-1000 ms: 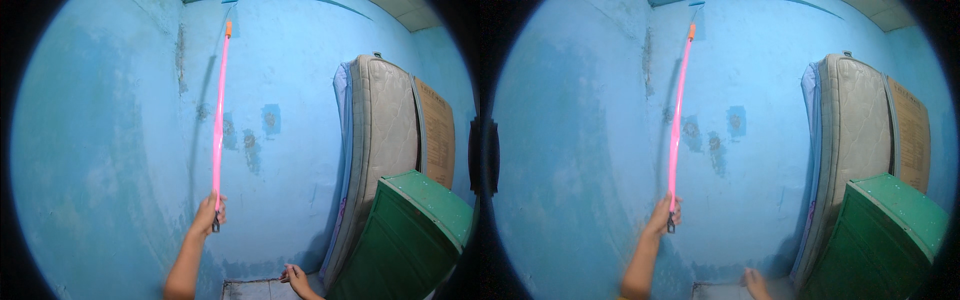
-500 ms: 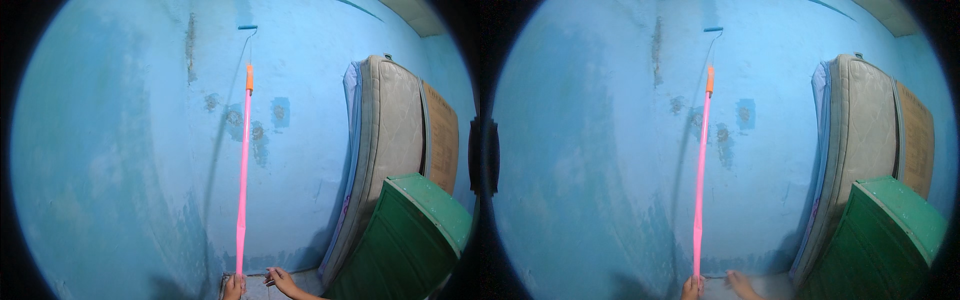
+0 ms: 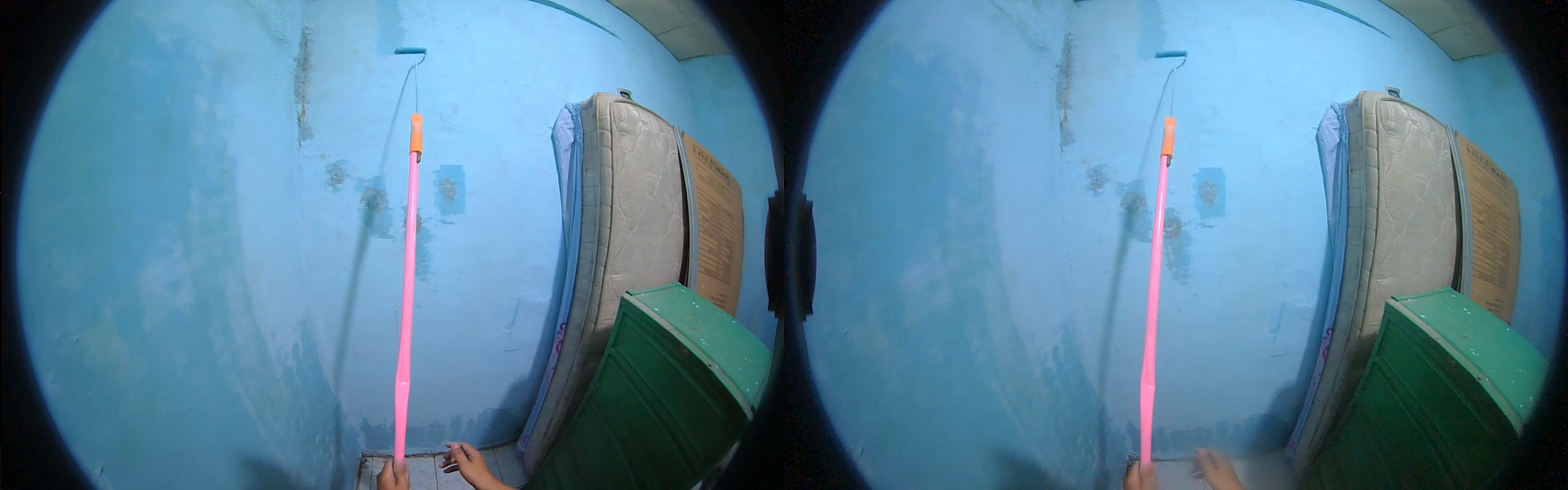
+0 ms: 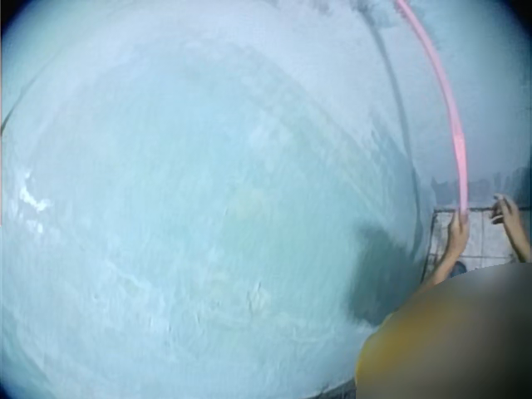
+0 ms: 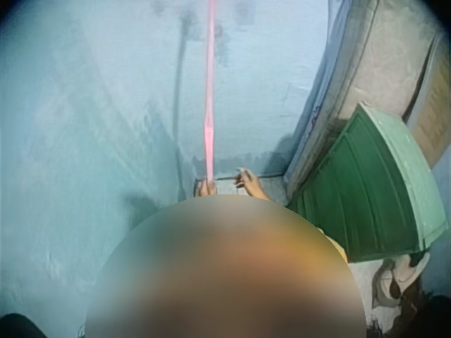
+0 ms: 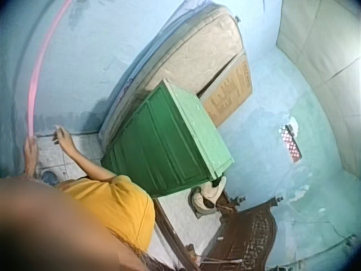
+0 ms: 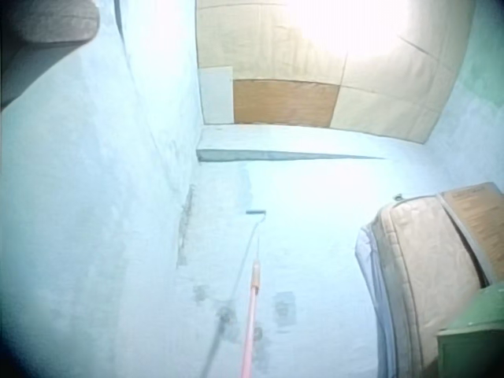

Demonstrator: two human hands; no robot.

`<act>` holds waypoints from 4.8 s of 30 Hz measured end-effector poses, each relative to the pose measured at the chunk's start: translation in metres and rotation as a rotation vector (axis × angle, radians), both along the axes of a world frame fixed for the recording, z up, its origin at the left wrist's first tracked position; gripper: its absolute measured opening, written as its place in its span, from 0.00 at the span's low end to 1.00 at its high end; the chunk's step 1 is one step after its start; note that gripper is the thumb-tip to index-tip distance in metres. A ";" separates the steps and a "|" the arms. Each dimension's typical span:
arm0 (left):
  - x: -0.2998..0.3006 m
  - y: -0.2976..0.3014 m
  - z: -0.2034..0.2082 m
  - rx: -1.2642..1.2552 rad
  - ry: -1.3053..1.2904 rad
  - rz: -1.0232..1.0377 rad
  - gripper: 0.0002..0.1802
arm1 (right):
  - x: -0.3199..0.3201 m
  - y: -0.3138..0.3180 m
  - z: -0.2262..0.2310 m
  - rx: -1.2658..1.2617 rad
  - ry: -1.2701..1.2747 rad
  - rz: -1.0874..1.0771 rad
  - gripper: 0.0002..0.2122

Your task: The person paints a light blue wall using a paint roller attached to a long pink extension pole. They dip the roller into a bucket of paint and apply it to the wall in vertical strokes.

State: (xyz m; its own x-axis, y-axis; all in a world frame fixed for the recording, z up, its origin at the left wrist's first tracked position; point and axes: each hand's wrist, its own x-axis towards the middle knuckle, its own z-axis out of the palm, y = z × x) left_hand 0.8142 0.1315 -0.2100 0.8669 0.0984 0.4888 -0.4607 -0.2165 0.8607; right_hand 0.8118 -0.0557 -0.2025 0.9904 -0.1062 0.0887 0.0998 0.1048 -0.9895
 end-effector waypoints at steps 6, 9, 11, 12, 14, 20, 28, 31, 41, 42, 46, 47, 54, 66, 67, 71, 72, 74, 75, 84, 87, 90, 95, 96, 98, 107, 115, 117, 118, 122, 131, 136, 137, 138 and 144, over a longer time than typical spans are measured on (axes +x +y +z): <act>0.044 -0.022 0.062 -0.175 0.166 -0.284 0.21 | 0.008 -0.021 0.011 0.003 -0.027 0.008 0.20; 0.061 -0.027 0.136 -0.273 0.209 -0.339 0.21 | 0.017 -0.027 0.018 0.055 0.000 0.008 0.22; 0.082 -0.028 0.179 -0.274 0.190 -0.353 0.21 | 0.018 -0.029 0.022 0.075 0.005 0.004 0.22; 0.093 -0.030 0.202 -0.262 0.177 -0.351 0.21 | 0.015 -0.031 0.025 0.075 0.005 -0.002 0.22; 0.113 -0.032 0.244 -0.283 0.132 -0.418 0.21 | 0.011 -0.036 0.027 0.081 0.012 -0.009 0.21; 0.132 -0.035 0.323 -0.384 0.056 -0.586 0.23 | 0.009 -0.052 0.020 0.079 0.026 -0.027 0.21; 0.101 -0.046 0.208 -0.341 0.133 -0.466 0.16 | 0.010 -0.043 0.011 0.052 0.078 -0.008 0.20; 0.084 -0.055 0.133 -0.373 0.185 -0.482 0.15 | 0.016 -0.042 0.000 0.042 0.051 0.010 0.20; 0.004 -0.074 -0.010 -0.263 0.049 -0.284 0.18 | 0.032 0.014 0.057 -0.013 -0.229 0.053 0.22; 0.002 -0.073 -0.008 -0.291 0.059 -0.309 0.18 | 0.025 0.023 0.080 0.064 -0.231 0.129 0.22; 0.017 -0.075 -0.001 -0.235 0.008 -0.285 0.19 | 0.045 0.024 0.102 0.038 -0.238 0.233 0.20; 0.024 -0.076 0.000 -0.182 -0.028 -0.249 0.19 | 0.052 0.025 0.109 -0.003 -0.262 0.164 0.19; 0.036 -0.041 0.116 -0.285 -0.138 -0.425 0.22 | 0.105 0.045 0.229 -0.038 -0.418 0.009 0.14; 0.029 -0.026 0.121 -0.464 0.084 -0.452 0.20 | 0.182 0.046 0.398 -0.063 -0.586 -0.069 0.13; 0.031 -0.023 0.119 -0.483 0.117 -0.429 0.20 | 0.183 0.047 0.391 -0.073 -0.584 -0.069 0.13; 0.035 -0.007 0.095 -0.522 0.252 -0.307 0.19 | 0.183 0.049 0.299 -0.153 -0.518 -0.164 0.13; 0.037 -0.001 0.082 -0.521 0.285 -0.256 0.19 | 0.175 0.056 0.270 -0.163 -0.482 -0.185 0.12; 0.049 0.008 0.038 -0.547 0.274 -0.238 0.18 | 0.165 0.058 0.209 -0.212 -0.458 -0.213 0.11; 0.051 0.011 0.021 -0.555 0.275 -0.233 0.18 | 0.163 0.059 0.175 -0.246 -0.464 -0.242 0.11; 0.023 0.028 -0.067 -0.335 0.529 -0.188 0.19 | 0.079 0.069 -0.030 -0.340 -0.328 -0.224 0.12; 0.011 0.034 -0.090 -0.357 0.588 -0.205 0.17 | 0.054 0.071 -0.016 -0.130 -0.267 -0.125 0.12; -0.007 0.032 -0.080 -0.318 0.633 -0.182 0.17 | 0.047 0.074 -0.010 -0.130 -0.328 -0.277 0.14; -0.011 0.033 -0.100 -0.382 0.648 -0.255 0.15 | 0.045 0.084 0.015 -0.132 -0.313 -0.325 0.12; -0.014 0.033 -0.097 -0.398 0.659 -0.251 0.14 | 0.044 0.082 0.019 -0.127 -0.249 -0.240 0.12; -0.017 0.034 -0.099 -0.404 0.642 -0.249 0.14 | 0.042 0.083 0.023 -0.104 -0.226 -0.136 0.13; -0.006 0.057 -0.171 -0.378 0.658 -0.207 0.16 | 0.070 0.103 0.009 -0.137 -0.306 -0.151 0.12; -0.010 0.081 -0.191 -0.506 0.654 -0.245 0.22 | 0.148 0.120 0.146 -0.147 -0.353 -0.120 0.15; -0.010 0.082 -0.191 -0.516 0.655 -0.248 0.22 | 0.166 0.116 0.182 -0.111 -0.372 -0.108 0.15; -0.012 0.083 -0.188 -0.521 0.669 -0.232 0.22 | 0.169 0.116 0.193 -0.093 -0.353 -0.092 0.15; -0.014 0.092 -0.194 -0.539 0.696 -0.177 0.22 | 0.172 0.120 0.183 -0.105 -0.315 -0.081 0.16; -0.027 0.107 -0.199 -0.584 0.799 -0.120 0.14 | 0.109 0.119 -0.009 -0.249 -0.231 -0.127 0.16; -0.026 0.109 -0.226 -0.471 0.730 -0.004 0.11 | 0.104 0.124 0.004 -0.126 -0.213 -0.055 0.15; -0.018 0.112 -0.259 -0.475 0.739 -0.011 0.11 | 0.109 0.128 0.029 -0.104 -0.227 -0.037 0.15; -0.013 0.113 -0.278 -0.477 0.750 -0.019 0.10 | 0.116 0.131 0.054 -0.083 -0.238 -0.020 0.15; -0.016 0.117 -0.291 -0.429 0.723 -0.027 0.13 | 0.194 0.139 0.197 -0.060 -0.383 -0.030 0.17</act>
State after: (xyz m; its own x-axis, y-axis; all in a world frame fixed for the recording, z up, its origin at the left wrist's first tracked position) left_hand 0.7978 0.2487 -0.5006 0.9567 0.1238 -0.2634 0.2359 0.1998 0.9510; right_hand 1.0056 0.0838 -0.0056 0.8809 -0.1177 0.4585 0.4654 0.0389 -0.8842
